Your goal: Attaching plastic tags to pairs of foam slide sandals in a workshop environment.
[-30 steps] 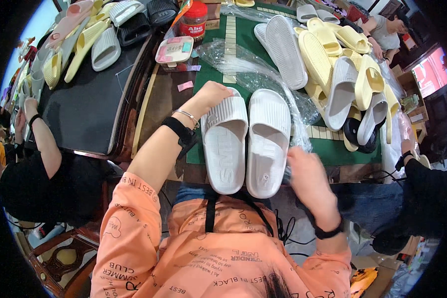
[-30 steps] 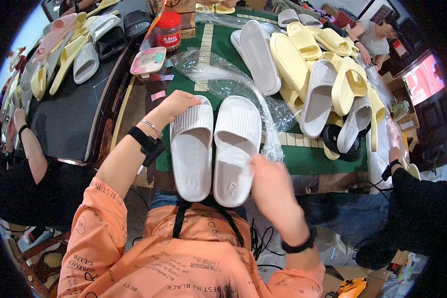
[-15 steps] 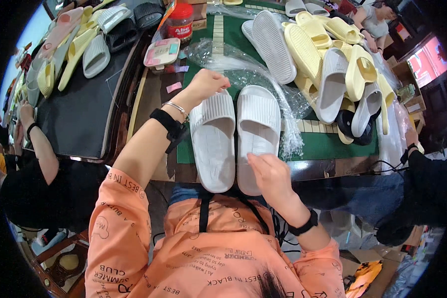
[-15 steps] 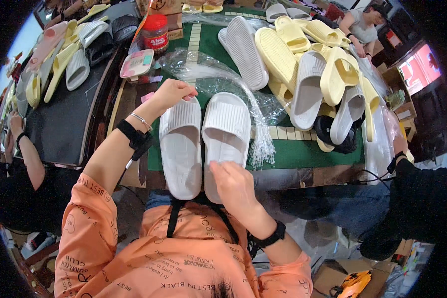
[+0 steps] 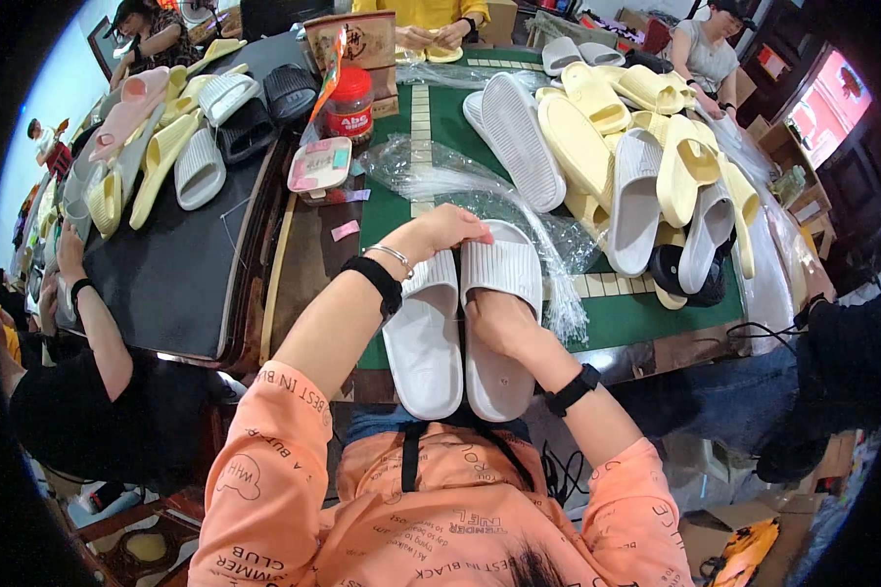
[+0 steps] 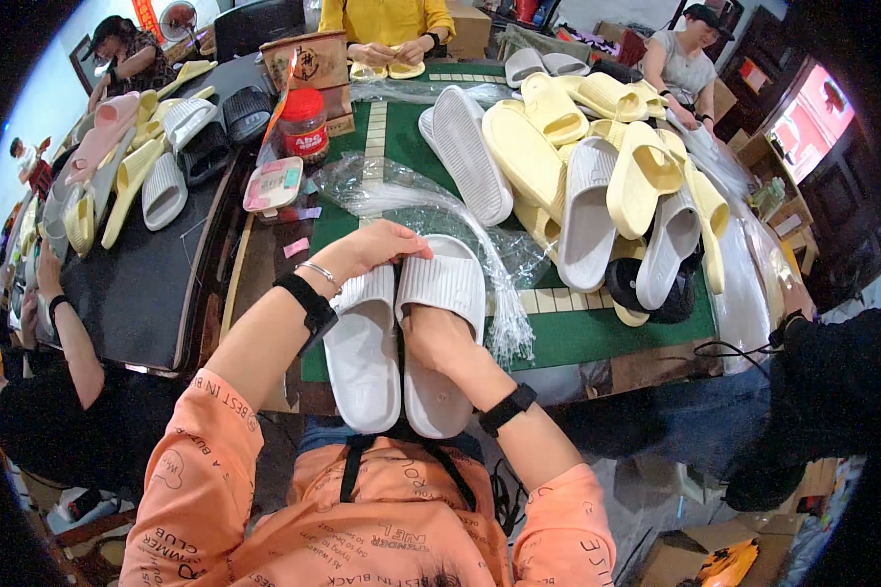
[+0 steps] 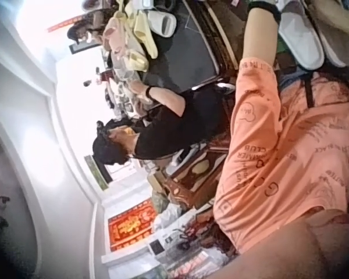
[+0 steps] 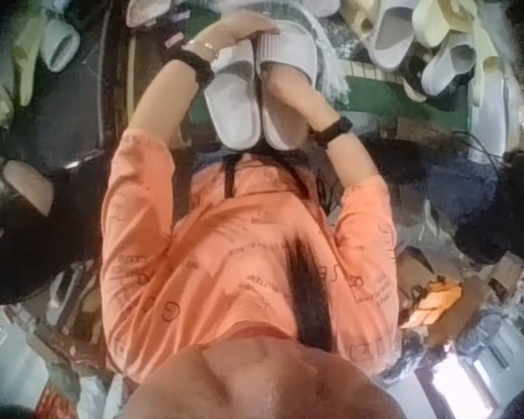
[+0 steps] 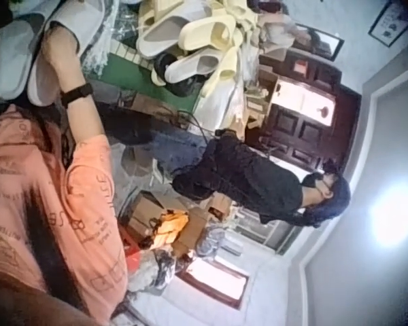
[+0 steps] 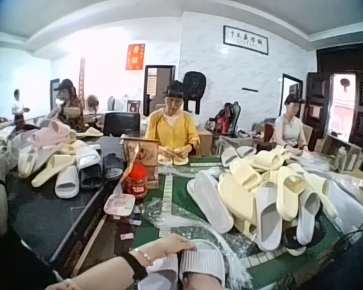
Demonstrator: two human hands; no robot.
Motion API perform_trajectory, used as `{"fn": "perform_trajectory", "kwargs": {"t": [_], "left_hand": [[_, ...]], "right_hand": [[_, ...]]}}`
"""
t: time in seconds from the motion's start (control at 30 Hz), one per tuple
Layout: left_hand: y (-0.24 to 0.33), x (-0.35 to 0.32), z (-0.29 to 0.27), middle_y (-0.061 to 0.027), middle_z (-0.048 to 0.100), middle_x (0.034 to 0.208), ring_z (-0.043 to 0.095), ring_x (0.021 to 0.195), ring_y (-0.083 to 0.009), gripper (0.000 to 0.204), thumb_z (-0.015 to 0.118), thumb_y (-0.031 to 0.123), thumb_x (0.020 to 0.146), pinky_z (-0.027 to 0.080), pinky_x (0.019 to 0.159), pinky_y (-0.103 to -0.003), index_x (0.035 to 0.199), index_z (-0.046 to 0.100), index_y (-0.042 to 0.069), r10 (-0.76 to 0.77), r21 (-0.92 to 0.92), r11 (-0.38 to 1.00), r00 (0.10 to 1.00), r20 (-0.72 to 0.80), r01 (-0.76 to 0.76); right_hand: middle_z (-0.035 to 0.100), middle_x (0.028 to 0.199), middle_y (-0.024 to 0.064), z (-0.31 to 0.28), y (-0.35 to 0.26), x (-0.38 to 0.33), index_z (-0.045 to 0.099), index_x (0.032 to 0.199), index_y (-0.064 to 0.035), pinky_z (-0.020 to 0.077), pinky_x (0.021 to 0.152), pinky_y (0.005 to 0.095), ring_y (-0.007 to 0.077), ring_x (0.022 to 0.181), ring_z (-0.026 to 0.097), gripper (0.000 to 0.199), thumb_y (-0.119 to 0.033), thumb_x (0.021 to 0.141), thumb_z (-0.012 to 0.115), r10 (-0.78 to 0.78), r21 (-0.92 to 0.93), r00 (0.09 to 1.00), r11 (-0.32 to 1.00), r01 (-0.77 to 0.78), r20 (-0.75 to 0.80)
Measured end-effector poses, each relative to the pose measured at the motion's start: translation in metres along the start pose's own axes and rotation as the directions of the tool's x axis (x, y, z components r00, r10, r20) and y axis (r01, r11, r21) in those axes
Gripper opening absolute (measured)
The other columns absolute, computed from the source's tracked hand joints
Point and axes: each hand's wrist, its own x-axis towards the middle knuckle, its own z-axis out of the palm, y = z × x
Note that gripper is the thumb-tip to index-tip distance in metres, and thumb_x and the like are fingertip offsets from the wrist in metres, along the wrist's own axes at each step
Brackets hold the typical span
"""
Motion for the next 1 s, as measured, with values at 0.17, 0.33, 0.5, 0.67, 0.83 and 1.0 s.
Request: {"fn": "perform_trajectory", "kwargs": {"t": [0.17,0.33,0.5,0.67,0.83,1.0], "left_hand": [[-0.015,0.000,-0.008,-0.0038,0.061,0.088,0.053,0.077,-0.0098,0.025,0.051,0.023,0.086,0.041,0.069,-0.022,0.091,0.062,0.001,0.048,-0.291,0.952,0.984,-0.174,-0.098],[-0.013,-0.035,-0.028,-0.0057,0.060,0.091,0.055,0.081,-0.0116,0.027,0.049,0.023,0.088,0.042,0.075,-0.023,0.094,0.060,-0.001,0.056,-0.345,0.925,0.954,-0.296,-0.161],[-0.021,-0.047,-0.022,-0.0076,0.060,0.091,0.055,0.084,-0.0127,0.025,0.048,0.021,0.089,0.042,0.080,-0.026,0.094,0.060,-0.001,0.273,-0.482,0.812,0.944,-0.185,-0.330],[-0.041,-0.049,-0.008,-0.0073,0.060,0.093,0.055,0.084,-0.0121,0.024,0.048,0.019,0.089,0.043,0.080,-0.026,0.096,0.059,-0.002,0.287,-0.629,0.647,0.902,-0.322,-0.430],[-0.041,-0.044,-0.005,-0.0039,0.059,0.093,0.055,0.084,-0.0117,0.028,0.048,0.019,0.089,0.041,0.079,-0.024,0.107,0.056,-0.001,0.189,-0.481,0.732,0.823,-0.536,-0.482],[-0.046,-0.039,-0.009,-0.0030,0.059,0.088,0.054,0.081,-0.0088,0.037,0.047,0.019,0.090,0.042,0.075,-0.023,0.121,0.045,0.000,0.196,-0.504,0.714,0.831,-0.521,-0.485]], "right_hand": [[0.057,0.084,0.0254,-0.002,-0.007,-0.011,0.056,0.087,0.0037,0.0448,0.069,0.0451,0.0391,0.077,0.056,0.024,-0.016,0.080,0.045,-0.064,-0.097,0.998,0.993,0.065,0.007],[0.058,0.081,0.0232,-0.049,-0.041,-0.033,0.056,0.091,0.0026,0.0454,0.067,0.0443,0.0392,0.075,0.056,0.021,-0.014,0.080,0.049,-0.078,0.010,0.985,0.997,0.077,0.156],[0.061,0.080,0.0169,-0.031,-0.017,0.060,0.056,0.089,0.0011,0.0463,0.069,0.0398,0.0347,0.076,0.059,0.017,-0.011,0.078,0.055,-0.246,0.017,0.745,0.945,0.326,-0.620],[0.063,0.076,0.0142,-0.002,-0.010,0.085,0.058,0.086,0.0045,0.0471,0.064,0.0279,0.0213,0.071,0.062,0.015,-0.008,0.078,0.056,0.046,0.707,0.979,0.699,0.110,-0.198],[0.060,0.069,0.0136,-0.003,-0.017,0.078,0.057,0.085,0.0020,0.0439,0.057,0.0308,0.0199,0.061,0.058,0.014,-0.011,0.082,0.053,0.049,0.514,0.950,0.849,0.123,-0.307],[0.059,0.074,0.0139,0.004,-0.012,0.082,0.053,0.087,0.0014,0.0430,0.059,0.0309,0.0204,0.065,0.056,0.015,-0.013,0.085,0.050,0.159,0.546,0.888,0.830,0.116,-0.430]]}}
